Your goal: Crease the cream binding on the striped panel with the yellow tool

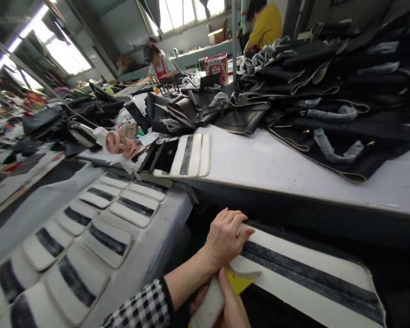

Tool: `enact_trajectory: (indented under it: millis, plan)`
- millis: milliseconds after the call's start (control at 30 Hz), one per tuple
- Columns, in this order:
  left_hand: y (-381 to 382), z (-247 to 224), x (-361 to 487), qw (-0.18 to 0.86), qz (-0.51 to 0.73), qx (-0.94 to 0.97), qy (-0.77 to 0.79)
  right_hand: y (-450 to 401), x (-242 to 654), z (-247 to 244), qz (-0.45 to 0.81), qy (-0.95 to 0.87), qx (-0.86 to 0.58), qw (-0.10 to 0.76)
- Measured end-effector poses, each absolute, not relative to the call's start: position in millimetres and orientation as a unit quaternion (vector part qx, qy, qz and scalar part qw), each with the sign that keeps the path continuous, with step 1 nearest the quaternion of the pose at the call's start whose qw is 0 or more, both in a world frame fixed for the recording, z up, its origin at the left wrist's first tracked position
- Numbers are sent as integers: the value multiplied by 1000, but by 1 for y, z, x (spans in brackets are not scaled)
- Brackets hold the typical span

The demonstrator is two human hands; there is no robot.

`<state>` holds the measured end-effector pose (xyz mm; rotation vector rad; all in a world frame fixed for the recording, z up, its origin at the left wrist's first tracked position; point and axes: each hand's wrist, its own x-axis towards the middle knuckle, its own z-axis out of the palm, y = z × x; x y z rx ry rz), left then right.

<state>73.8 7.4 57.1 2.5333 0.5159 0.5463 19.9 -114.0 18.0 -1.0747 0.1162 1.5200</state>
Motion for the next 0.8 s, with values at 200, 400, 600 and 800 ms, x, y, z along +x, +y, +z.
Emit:
enact_trajectory:
  millis: [200,400,600,800]
  plan:
    - [14,64,60,377,135,900,174,-151,81,54,671,-90,-511,530]
    - [-2,52,48,183,88,964,170,-157,219,102,492,-199,-674,514]
    - [-11,37,54,40,160,972,167,-106,350,86,119,-349,-861,352]
    - [0,8,59,106,252,947,167,-69,381,58,3,-392,-891,229]
